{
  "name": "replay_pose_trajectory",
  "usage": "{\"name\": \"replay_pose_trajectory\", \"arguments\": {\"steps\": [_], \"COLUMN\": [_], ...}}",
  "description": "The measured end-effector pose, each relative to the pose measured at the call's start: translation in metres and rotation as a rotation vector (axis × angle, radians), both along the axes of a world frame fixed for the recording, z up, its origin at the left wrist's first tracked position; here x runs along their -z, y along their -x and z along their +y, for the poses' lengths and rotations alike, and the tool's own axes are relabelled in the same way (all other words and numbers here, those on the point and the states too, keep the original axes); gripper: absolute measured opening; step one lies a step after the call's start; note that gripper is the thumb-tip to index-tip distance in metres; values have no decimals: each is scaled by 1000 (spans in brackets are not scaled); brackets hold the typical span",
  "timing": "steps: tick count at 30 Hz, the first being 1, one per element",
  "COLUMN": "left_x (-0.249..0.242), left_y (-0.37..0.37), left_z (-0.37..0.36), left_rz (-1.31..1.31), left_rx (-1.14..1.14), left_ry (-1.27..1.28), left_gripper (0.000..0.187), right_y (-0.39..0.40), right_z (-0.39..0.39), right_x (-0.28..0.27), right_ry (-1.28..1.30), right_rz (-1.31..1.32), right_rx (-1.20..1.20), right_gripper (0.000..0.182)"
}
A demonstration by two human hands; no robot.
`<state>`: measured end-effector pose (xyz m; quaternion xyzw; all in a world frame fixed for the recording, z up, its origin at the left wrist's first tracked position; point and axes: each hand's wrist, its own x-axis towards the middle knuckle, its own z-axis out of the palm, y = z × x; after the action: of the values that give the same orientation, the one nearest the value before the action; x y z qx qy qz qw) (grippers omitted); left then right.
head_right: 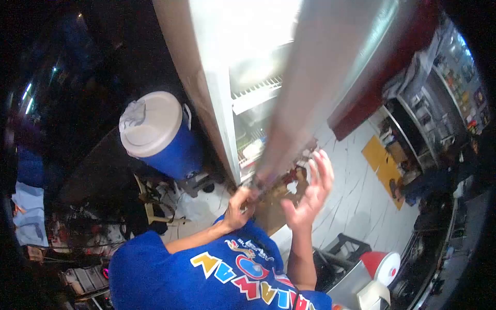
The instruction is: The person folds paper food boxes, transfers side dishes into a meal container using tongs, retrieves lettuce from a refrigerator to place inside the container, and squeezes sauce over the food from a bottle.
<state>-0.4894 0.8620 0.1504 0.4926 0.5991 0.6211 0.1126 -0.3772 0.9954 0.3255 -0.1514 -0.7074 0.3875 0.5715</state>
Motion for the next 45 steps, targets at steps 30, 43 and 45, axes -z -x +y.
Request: {"name": "replay_pose_trajectory", "arguments": {"steps": [30,43,45], "left_x": [-16,-32,-36], "left_y": [307,401,410], "left_z": [387,352,351], "left_rz": [387,759,685], "left_rx": [-740,-678,-621], "left_ry": [433,861,836], "left_gripper": [40,51,51], "right_y": [-296,-320,-323], "right_z": [170,178,178], "right_x": [58,49,49], "right_ry": [-44,-23,-18], "right_rz": [-473,-543,-547], "right_rx": [1117,1123,1127], "right_gripper": [77,75,75]}}
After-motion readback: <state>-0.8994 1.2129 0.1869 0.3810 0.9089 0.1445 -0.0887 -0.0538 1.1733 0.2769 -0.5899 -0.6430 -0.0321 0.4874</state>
